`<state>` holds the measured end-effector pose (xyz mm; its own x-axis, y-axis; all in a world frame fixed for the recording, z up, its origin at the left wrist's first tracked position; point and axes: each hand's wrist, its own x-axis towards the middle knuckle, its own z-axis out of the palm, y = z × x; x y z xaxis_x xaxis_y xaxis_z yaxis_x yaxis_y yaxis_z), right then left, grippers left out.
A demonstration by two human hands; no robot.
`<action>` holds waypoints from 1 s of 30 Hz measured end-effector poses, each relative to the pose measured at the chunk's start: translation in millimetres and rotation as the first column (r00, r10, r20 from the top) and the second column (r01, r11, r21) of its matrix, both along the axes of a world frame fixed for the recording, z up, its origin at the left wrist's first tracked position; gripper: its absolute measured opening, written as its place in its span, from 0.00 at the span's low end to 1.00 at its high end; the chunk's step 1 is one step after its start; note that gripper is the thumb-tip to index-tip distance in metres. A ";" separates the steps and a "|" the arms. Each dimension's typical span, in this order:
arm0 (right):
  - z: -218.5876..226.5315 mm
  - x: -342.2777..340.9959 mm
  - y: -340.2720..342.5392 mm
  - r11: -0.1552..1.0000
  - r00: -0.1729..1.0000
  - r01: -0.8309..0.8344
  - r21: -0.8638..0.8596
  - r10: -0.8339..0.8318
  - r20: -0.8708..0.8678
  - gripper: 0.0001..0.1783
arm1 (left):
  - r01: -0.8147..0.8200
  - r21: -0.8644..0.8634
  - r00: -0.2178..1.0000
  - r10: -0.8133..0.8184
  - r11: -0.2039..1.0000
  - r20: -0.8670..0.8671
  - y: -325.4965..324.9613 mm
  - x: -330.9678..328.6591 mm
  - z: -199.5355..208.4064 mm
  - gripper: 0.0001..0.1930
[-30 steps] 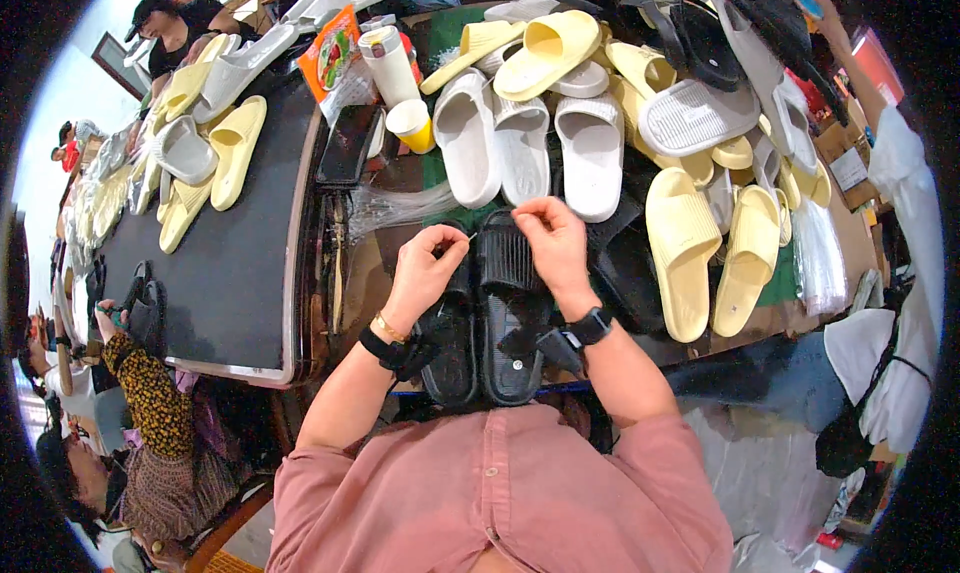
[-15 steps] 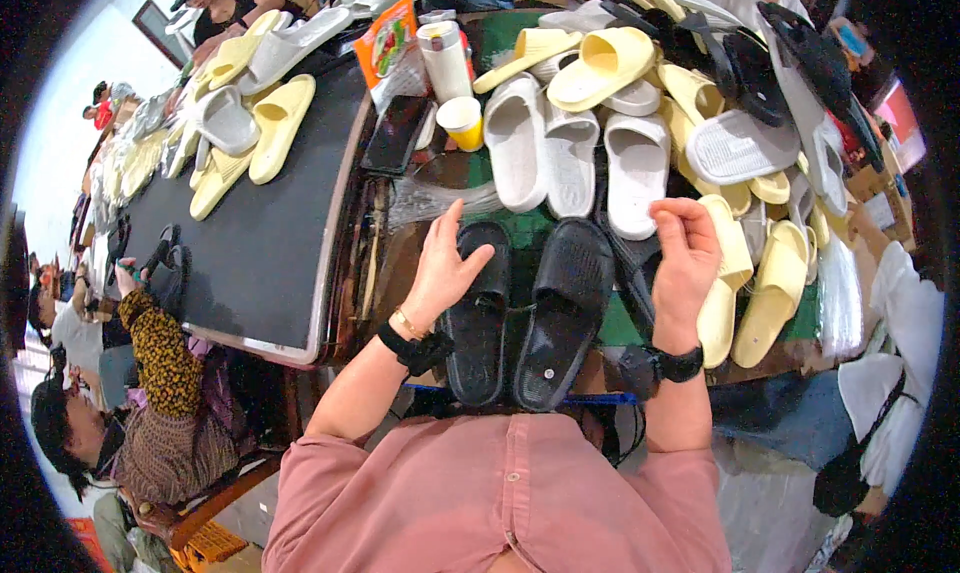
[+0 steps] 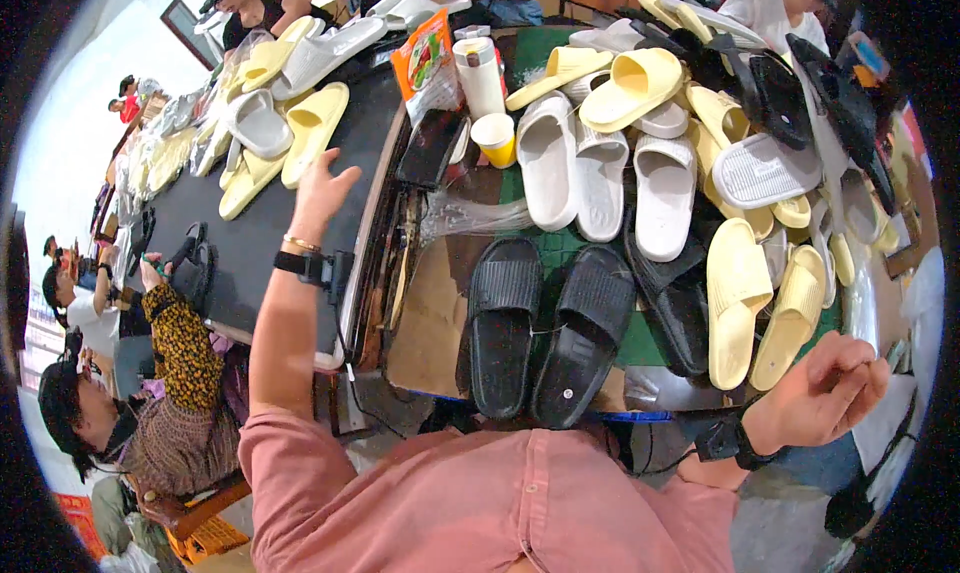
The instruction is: Inspecting and cleaning individual sandals and slides from a pile in a manufacturing setting.
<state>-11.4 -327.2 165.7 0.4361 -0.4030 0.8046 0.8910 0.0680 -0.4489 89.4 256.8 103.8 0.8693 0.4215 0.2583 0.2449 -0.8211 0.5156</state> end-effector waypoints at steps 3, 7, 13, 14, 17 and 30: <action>3.4 -11.6 -8.4 0.995 0.996 0.091 0.039 -0.091 -0.001 0.03 | -0.160 0.288 0.977 0.193 0.944 -0.088 51.8 13.1 -9.0 0.35; 26.0 -38.4 -36.3 0.967 0.982 0.176 0.186 -0.184 0.031 0.04 | -0.190 0.463 0.939 0.298 0.866 -0.172 103.3 23.8 -30.3 0.37; 6.8 -51.7 -16.2 0.872 0.866 0.432 0.230 -0.331 -0.375 0.08 | -0.161 0.320 0.952 0.233 0.934 -0.201 137.0 36.3 -43.8 0.32; 3.4 -51.4 -7.6 1.000 0.889 -0.018 -0.016 0.009 -0.457 0.09 | -0.196 0.305 0.960 0.246 0.932 -0.136 139.7 37.9 -45.8 0.30; -33.9 -30.9 42.7 0.767 0.610 -0.366 -0.526 -0.229 -0.758 0.11 | -0.211 0.348 0.960 0.260 0.913 -0.101 151.2 37.2 -49.3 0.24; -125.4 1.7 90.9 0.382 0.413 -0.594 -0.708 -0.610 -0.676 0.34 | -0.022 0.150 0.994 0.038 0.988 -0.104 107.7 -37.0 -14.8 0.16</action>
<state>-9.8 -236.3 40.3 0.9749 0.1385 -0.1743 0.0178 -0.8289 -0.5591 52.5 364.5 89.0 0.8826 0.4117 0.2271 0.3173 -0.8779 0.3585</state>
